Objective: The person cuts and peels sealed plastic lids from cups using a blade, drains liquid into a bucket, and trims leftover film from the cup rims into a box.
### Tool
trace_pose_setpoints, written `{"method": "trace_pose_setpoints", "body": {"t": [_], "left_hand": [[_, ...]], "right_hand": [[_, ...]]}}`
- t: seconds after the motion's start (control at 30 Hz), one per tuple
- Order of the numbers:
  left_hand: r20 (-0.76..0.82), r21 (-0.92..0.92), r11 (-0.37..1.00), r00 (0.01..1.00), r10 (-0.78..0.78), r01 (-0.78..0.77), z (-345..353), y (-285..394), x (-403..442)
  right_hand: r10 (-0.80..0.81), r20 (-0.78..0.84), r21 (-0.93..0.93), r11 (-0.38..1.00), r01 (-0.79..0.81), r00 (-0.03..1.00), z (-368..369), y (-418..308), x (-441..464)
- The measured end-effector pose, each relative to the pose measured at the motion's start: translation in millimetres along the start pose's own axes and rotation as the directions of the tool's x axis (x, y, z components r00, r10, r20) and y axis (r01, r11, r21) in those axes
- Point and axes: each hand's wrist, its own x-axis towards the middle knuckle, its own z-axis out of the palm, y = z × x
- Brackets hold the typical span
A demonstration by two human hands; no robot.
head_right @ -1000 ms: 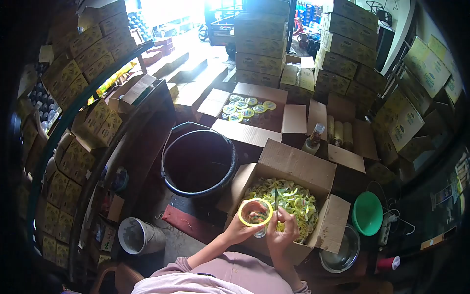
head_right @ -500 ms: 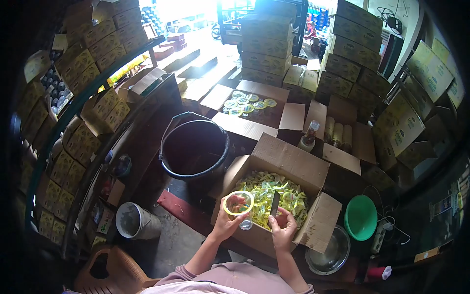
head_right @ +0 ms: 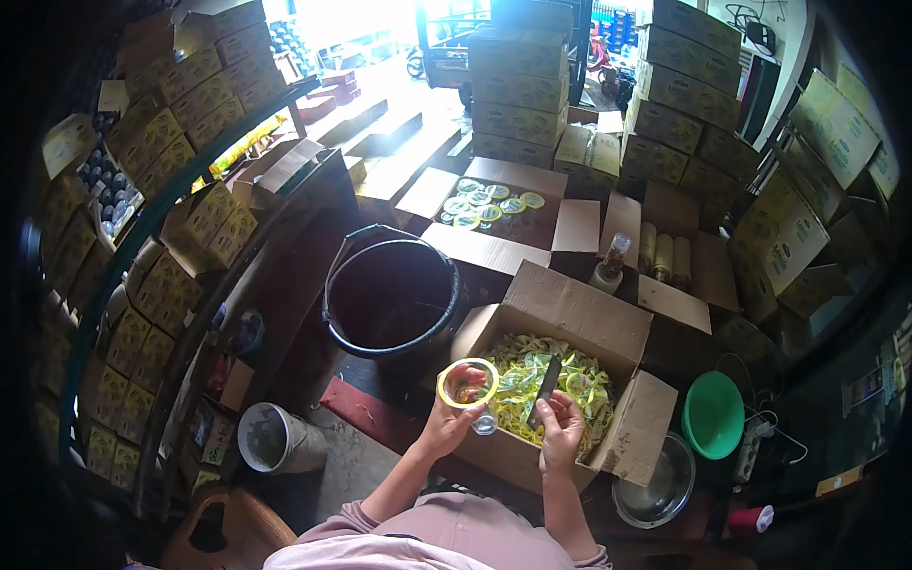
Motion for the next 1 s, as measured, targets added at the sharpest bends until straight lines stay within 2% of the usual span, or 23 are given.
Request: {"method": "trace_pose_setpoints", "body": {"t": [0.13, 0.27, 0.37, 0.6, 0.7, 0.73, 0.87, 0.9, 1.0], "left_hand": [[0.026, 0.058, 0.998, 1.0, 0.013, -0.014, -11, -1, 5], [0.036, 0.03, 1.0, 0.999, -0.004, 0.003, -21, 4, 9], [0.033, 0.068, 0.997, 0.999, 0.019, -0.021, -28, -4, 11], [-0.012, -0.008, 0.999, 0.999, 0.038, -0.038, -25, 0, 20], [-0.011, -0.011, 0.997, 0.997, 0.07, -0.07, -19, 3, 26], [0.002, 0.028, 0.997, 0.997, 0.078, -0.078, -19, 2, 30], [0.015, -0.004, 0.993, 0.993, 0.119, -0.119, -13, 2, 42], [0.01, 0.042, 0.988, 0.989, 0.145, -0.146, -11, 2, 45], [-0.042, -0.025, 0.991, 0.99, 0.132, -0.133, -6, 5, 54]], "right_hand": [[-0.057, -0.028, 0.005, 0.998, 0.057, 0.998, 5, 6, 1], [-0.103, -0.022, -0.011, 0.995, 0.103, 0.994, 11, 13, 2], [-0.149, -0.012, -0.069, 0.987, 0.148, 0.989, 19, 16, 4], [-0.142, 0.124, -0.083, 0.985, 0.153, 0.982, 39, 2, 21], [-0.227, 0.228, -0.103, 0.961, 0.256, 0.947, 49, -7, 28], [-0.233, 0.24, -0.13, 0.954, 0.269, 0.942, 53, -12, 28], [-0.319, 0.264, -0.246, 0.89, 0.384, 0.91, 64, -22, 35], [-0.348, 0.263, -0.268, 0.87, 0.415, 0.9, 68, -25, 36], [-0.515, 0.262, -0.371, 0.727, 0.578, 0.816, 81, -37, 37]]}}
